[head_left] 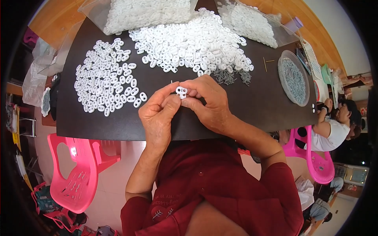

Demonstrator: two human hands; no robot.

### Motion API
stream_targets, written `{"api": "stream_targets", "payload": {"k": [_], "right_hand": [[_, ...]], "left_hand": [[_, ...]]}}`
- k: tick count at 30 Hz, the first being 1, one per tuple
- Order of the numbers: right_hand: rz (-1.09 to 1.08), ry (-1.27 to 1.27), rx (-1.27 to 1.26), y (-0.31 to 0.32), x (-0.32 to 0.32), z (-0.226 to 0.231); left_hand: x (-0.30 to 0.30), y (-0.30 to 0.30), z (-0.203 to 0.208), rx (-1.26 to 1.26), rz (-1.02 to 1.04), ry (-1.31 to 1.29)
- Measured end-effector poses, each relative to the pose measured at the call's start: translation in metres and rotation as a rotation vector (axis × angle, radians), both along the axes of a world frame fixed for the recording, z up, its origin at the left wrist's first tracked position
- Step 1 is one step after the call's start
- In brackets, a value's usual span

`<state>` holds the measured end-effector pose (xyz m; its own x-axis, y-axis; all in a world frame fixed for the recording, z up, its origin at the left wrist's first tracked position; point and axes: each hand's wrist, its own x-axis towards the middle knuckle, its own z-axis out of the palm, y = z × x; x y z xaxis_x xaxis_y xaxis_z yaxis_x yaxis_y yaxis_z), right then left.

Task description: Manually assembling small white plastic components by inserting tiny metal pins.

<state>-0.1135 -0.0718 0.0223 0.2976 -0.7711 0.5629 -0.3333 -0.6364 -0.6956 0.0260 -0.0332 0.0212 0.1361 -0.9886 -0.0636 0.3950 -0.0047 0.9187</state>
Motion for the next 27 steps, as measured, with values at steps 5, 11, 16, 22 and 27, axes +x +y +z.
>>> {"api": "stream_targets", "payload": {"k": [5, 11, 16, 22, 27], "right_hand": [[-0.023, -0.022, -0.023, 0.000, 0.002, -0.002], [0.007, 0.006, 0.072, 0.005, 0.000, -0.002], [0.034, -0.053, 0.077, 0.005, 0.002, 0.000], [0.043, -0.095, 0.107, 0.011, 0.006, 0.007], [0.063, -0.106, 0.061, 0.012, 0.006, 0.008]], "left_hand": [[0.001, 0.001, -0.007, -0.068, 0.016, -0.150], [0.000, 0.001, -0.012, -0.178, 0.070, -0.226], [-0.004, 0.002, -0.013, -0.198, 0.119, -0.205], [-0.005, 0.004, -0.009, -0.170, 0.113, -0.078], [-0.008, 0.009, -0.007, -0.226, 0.156, -0.081]]}}
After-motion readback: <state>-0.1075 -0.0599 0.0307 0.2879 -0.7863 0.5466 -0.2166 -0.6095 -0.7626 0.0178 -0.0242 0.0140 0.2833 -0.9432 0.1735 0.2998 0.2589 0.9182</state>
